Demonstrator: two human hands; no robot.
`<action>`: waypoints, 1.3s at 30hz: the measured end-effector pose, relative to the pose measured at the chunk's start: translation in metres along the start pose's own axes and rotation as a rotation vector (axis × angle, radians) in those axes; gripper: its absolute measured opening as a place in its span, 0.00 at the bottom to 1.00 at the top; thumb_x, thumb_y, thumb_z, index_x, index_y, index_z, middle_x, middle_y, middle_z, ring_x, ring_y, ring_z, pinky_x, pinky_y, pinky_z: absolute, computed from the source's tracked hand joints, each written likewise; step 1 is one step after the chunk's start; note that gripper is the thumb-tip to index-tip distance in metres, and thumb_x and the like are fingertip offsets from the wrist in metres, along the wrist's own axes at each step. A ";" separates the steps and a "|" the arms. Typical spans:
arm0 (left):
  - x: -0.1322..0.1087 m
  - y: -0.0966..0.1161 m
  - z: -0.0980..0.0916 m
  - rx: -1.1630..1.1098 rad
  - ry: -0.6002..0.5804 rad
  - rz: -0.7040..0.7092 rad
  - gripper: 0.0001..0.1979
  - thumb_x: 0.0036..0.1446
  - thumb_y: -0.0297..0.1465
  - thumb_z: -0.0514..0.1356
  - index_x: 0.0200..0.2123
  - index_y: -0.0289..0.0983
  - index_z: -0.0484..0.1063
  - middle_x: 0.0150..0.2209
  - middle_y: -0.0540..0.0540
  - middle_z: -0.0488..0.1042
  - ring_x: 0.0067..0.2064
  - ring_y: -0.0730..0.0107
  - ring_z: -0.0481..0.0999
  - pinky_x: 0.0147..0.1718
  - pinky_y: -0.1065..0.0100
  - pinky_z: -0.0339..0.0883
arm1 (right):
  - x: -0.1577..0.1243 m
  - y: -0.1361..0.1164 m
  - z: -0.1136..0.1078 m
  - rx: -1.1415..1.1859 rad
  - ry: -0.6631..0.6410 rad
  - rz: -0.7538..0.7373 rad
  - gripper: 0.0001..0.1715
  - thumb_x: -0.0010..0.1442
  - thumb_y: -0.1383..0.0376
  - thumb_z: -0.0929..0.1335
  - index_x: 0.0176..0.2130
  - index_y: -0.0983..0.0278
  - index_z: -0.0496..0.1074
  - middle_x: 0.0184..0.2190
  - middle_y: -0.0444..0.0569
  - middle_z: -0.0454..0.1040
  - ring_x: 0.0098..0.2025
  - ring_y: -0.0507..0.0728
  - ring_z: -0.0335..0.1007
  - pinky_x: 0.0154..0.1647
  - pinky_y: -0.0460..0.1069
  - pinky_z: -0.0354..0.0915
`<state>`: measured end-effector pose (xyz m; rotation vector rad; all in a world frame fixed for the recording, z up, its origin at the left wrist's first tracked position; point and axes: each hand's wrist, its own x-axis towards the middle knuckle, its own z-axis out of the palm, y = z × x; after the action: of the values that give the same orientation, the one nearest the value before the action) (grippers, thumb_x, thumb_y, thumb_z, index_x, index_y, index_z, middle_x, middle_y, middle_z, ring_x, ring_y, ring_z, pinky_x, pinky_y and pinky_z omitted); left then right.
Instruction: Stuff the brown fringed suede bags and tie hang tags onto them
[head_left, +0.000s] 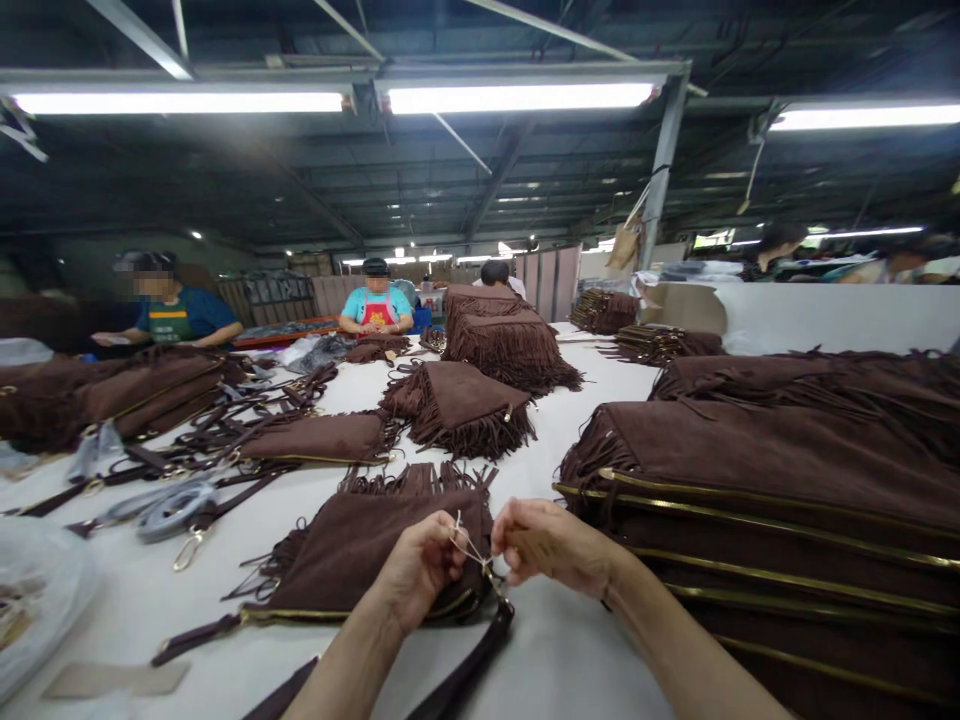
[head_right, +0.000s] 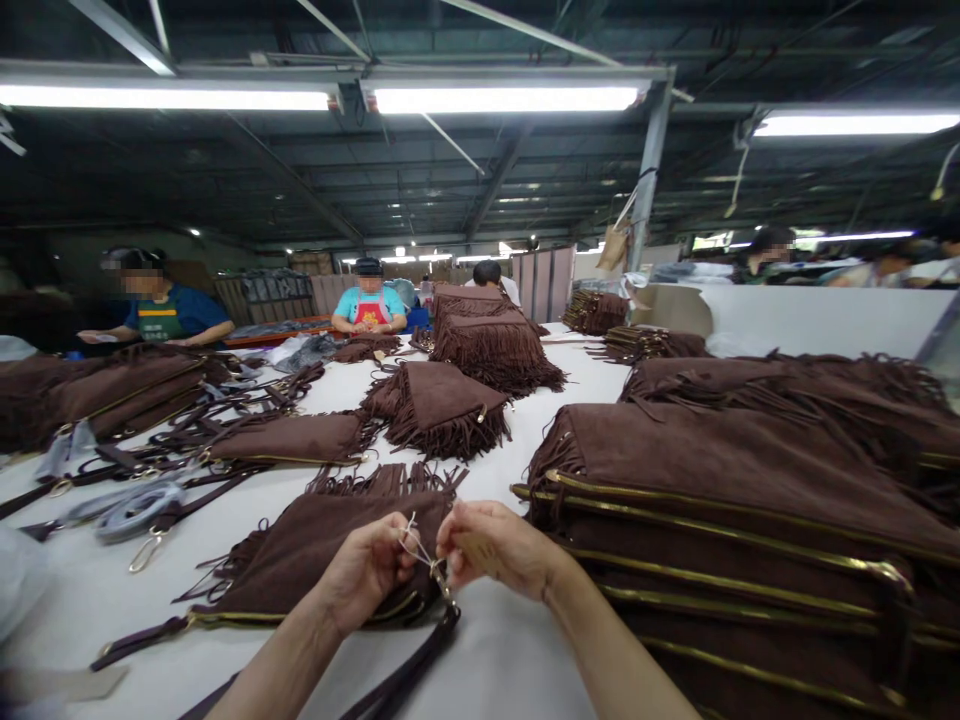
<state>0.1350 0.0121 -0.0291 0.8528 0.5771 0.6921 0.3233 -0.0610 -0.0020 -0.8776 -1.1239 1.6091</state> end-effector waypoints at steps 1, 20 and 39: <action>0.000 0.001 -0.001 -0.037 0.000 -0.011 0.09 0.39 0.28 0.61 0.24 0.36 0.62 0.23 0.53 0.70 0.23 0.78 0.66 0.22 0.74 0.58 | 0.000 0.000 -0.001 0.065 -0.016 0.007 0.26 0.55 0.46 0.70 0.36 0.67 0.74 0.33 0.49 0.75 0.32 0.52 0.73 0.38 0.49 0.71; -0.001 0.002 0.003 0.073 0.065 0.128 0.07 0.42 0.29 0.65 0.25 0.35 0.69 0.37 0.46 0.78 0.33 0.73 0.71 0.30 0.73 0.61 | 0.015 0.022 0.007 -1.105 0.422 -0.514 0.10 0.58 0.70 0.64 0.27 0.63 0.70 0.26 0.44 0.70 0.30 0.53 0.67 0.32 0.47 0.61; -0.046 0.082 0.016 0.690 0.302 0.468 0.16 0.48 0.34 0.60 0.41 0.37 0.67 0.20 0.59 0.60 0.21 0.77 0.60 0.20 0.76 0.51 | 0.013 0.030 -0.007 -0.705 0.081 0.041 0.44 0.44 0.70 0.66 0.61 0.63 0.56 0.49 0.51 0.66 0.37 0.53 0.69 0.33 0.46 0.65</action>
<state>0.0906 0.0088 0.0553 1.5707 0.9261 1.0819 0.3167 -0.0502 -0.0332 -1.4042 -1.6556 1.1893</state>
